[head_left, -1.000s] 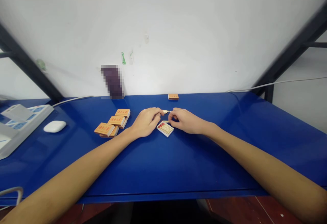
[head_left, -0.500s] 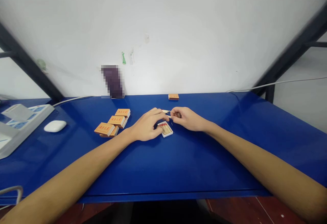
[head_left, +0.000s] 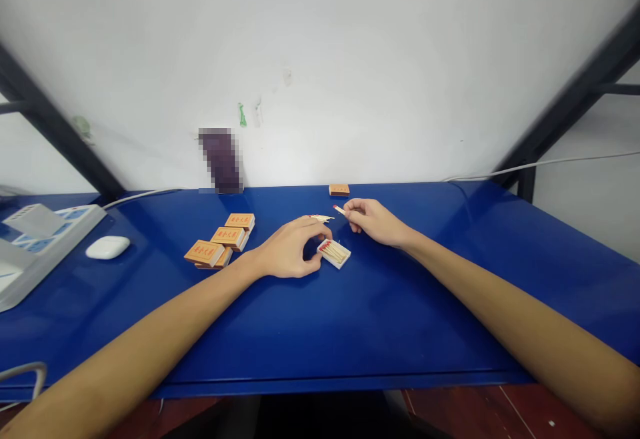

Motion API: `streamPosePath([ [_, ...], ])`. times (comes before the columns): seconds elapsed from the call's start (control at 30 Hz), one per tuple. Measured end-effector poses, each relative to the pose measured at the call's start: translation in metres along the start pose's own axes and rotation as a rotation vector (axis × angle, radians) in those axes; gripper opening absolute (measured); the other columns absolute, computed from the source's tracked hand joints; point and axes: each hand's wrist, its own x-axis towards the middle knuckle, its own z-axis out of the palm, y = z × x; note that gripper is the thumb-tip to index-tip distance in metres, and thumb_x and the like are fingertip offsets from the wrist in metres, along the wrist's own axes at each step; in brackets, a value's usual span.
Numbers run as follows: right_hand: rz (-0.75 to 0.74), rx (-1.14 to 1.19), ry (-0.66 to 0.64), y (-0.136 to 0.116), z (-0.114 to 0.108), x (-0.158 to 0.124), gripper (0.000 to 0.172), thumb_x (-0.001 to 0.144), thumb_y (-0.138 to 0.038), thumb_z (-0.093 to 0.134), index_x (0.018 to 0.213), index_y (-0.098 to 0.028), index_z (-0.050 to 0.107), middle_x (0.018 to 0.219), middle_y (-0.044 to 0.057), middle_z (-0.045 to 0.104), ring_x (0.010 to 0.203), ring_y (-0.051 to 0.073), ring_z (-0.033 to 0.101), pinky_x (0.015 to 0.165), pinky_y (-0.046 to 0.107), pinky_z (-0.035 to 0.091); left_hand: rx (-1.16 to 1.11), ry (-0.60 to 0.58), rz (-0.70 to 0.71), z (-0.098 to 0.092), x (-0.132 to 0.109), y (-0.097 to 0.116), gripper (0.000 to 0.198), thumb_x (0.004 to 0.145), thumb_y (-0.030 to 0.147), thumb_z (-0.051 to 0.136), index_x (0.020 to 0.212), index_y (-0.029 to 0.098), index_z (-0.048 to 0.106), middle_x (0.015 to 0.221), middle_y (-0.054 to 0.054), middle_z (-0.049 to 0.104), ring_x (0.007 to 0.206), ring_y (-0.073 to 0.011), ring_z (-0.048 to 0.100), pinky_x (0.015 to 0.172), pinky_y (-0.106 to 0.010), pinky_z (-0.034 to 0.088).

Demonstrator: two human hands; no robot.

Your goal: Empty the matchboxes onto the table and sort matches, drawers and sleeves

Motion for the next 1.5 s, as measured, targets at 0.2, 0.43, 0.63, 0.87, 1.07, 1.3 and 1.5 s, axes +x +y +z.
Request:
streamPosePath([
  [0.2, 0.033, 0.198, 0.050, 0.008, 0.000, 0.007, 0.011, 0.080, -0.026, 0.056, 0.072, -0.020, 0.050, 0.058, -0.003, 0.053, 0.049, 0.010, 0.049, 0.050, 0.023, 0.041, -0.001, -0.013, 0.037, -0.001, 0.000, -0.002, 0.036, 0.079, 0.023, 0.059, 0.115, 0.021, 0.058, 0.114, -0.006, 0.063, 0.109, -0.0237, 0.055, 0.097, -0.039, 0.045],
  [0.43, 0.031, 0.080, -0.026, 0.006, -0.002, 0.005, 0.008, 0.078, -0.025, 0.056, 0.073, -0.019, 0.054, 0.057, -0.003, 0.054, 0.053, 0.011, 0.051, 0.055, 0.025, 0.042, 0.006, 0.001, -0.071, 0.004, 0.000, -0.007, 0.031, 0.084, 0.029, 0.061, 0.114, 0.021, 0.058, 0.101, -0.004, 0.066, 0.093, -0.0208, 0.058, 0.088, -0.037, 0.046],
  [0.63, 0.000, -0.016, -0.127, 0.001, -0.006, 0.002, 0.014, 0.080, -0.031, 0.056, 0.075, -0.018, 0.058, 0.057, -0.004, 0.053, 0.054, 0.011, 0.046, 0.056, 0.026, 0.034, 0.004, 0.014, -0.196, 0.004, 0.000, -0.006, 0.047, 0.086, 0.033, 0.060, 0.129, 0.023, 0.047, 0.096, -0.003, 0.063, 0.091, -0.0216, 0.056, 0.084, -0.038, 0.046],
  [0.87, -0.017, -0.047, -0.249, -0.011, 0.000, -0.005, 0.014, 0.078, -0.031, 0.059, 0.078, -0.017, 0.061, 0.064, -0.004, 0.053, 0.057, 0.010, 0.043, 0.057, 0.025, 0.033, 0.002, 0.030, -0.189, 0.004, 0.001, -0.007, 0.049, 0.085, 0.034, 0.062, 0.129, 0.022, 0.043, 0.097, -0.003, 0.060, 0.090, -0.0215, 0.055, 0.081, -0.036, 0.046],
  [1.07, -0.052, -0.107, -0.295, -0.020, 0.007, -0.011, 0.009, 0.075, -0.026, 0.058, 0.074, -0.018, 0.062, 0.065, -0.004, 0.053, 0.056, 0.010, 0.041, 0.057, 0.026, 0.033, 0.024, 0.010, -0.128, 0.003, 0.002, -0.007, 0.033, 0.086, 0.032, 0.059, 0.117, 0.022, 0.051, 0.102, -0.004, 0.062, 0.092, -0.0216, 0.056, 0.085, -0.038, 0.045],
  [1.3, -0.078, -0.039, -0.192, -0.012, 0.007, -0.008, 0.014, 0.078, -0.032, 0.061, 0.082, -0.019, 0.061, 0.060, -0.005, 0.046, 0.056, 0.011, 0.040, 0.056, 0.026, 0.033, 0.056, 0.000, -0.100, 0.003, 0.002, -0.006, 0.029, 0.088, 0.032, 0.056, 0.115, 0.022, 0.050, 0.102, -0.004, 0.062, 0.092, -0.0210, 0.056, 0.085, -0.037, 0.045],
  [1.5, -0.080, -0.052, -0.001, -0.002, 0.005, -0.003, 0.013, 0.076, -0.029, 0.057, 0.084, -0.018, 0.059, 0.062, -0.005, 0.048, 0.055, 0.011, 0.043, 0.056, 0.026, 0.033, 0.028, 0.113, -0.154, 0.004, 0.001, -0.008, 0.033, 0.090, 0.030, 0.052, 0.122, 0.021, 0.048, 0.099, -0.004, 0.060, 0.089, -0.0191, 0.057, 0.081, -0.034, 0.047],
])
